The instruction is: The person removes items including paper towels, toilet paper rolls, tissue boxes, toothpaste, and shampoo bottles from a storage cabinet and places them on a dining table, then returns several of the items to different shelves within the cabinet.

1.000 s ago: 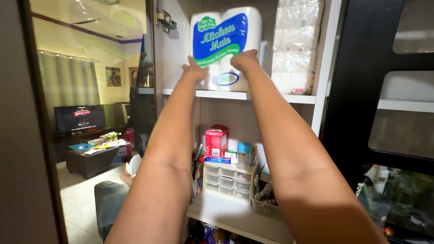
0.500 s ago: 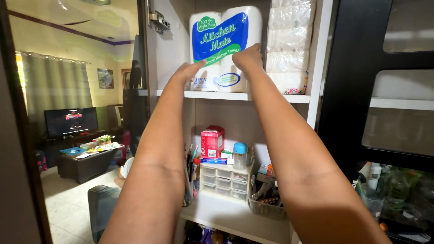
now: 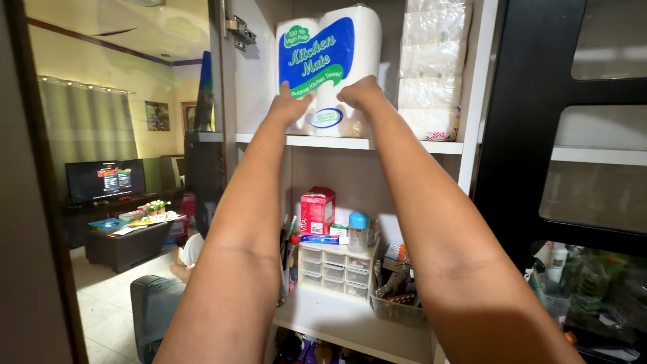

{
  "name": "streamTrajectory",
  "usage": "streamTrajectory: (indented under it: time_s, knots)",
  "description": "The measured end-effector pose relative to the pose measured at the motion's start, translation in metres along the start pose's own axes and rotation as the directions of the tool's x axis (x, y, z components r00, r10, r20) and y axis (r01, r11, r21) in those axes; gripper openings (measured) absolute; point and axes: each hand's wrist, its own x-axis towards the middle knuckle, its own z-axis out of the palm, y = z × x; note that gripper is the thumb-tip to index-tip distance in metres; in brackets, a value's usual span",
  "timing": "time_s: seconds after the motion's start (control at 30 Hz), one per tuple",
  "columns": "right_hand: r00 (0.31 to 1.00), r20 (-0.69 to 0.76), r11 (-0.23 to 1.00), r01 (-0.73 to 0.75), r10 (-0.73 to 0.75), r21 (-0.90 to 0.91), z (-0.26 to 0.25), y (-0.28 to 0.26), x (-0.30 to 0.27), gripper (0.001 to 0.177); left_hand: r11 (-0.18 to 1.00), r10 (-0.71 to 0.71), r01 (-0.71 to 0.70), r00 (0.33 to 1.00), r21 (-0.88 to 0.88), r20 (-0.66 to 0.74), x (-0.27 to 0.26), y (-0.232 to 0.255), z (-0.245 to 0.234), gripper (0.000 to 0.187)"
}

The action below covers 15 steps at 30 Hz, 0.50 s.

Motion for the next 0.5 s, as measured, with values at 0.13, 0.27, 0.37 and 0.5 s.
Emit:
streamTrajectory:
  time_s: [0.13,0.27,0.37,0.5]
  knots:
    - [0.972,-0.211,0.986,0.077,-0.107,-0.146,-0.006,-0.009,-0.026,0.084,0.962,0.139,-0.143,0.990,0.234,0.033,-0.039,0.038,-0.001,0.101]
    - [0.960,-0.104,0.864,0.183,-0.259,-0.468,-0.002,-0.027,-0.066,0.074,0.917,0.246,-0.260,0.966,0.302,0.084,-0.034,0.051,0.027,0.100]
    - [0.980,0.060,0.804,0.188,-0.187,-0.565,-0.006,-0.024,-0.067,0.064,0.877,0.109,-0.171,0.981,0.449,0.161,-0.016,0.047,0.048,0.099]
    - [0.935,-0.031,0.744,0.260,-0.353,-0.616,-0.028,-0.014,-0.081,0.041,0.890,0.204,-0.214,0.977,0.402,0.069,-0.014,0.052,0.064,0.061]
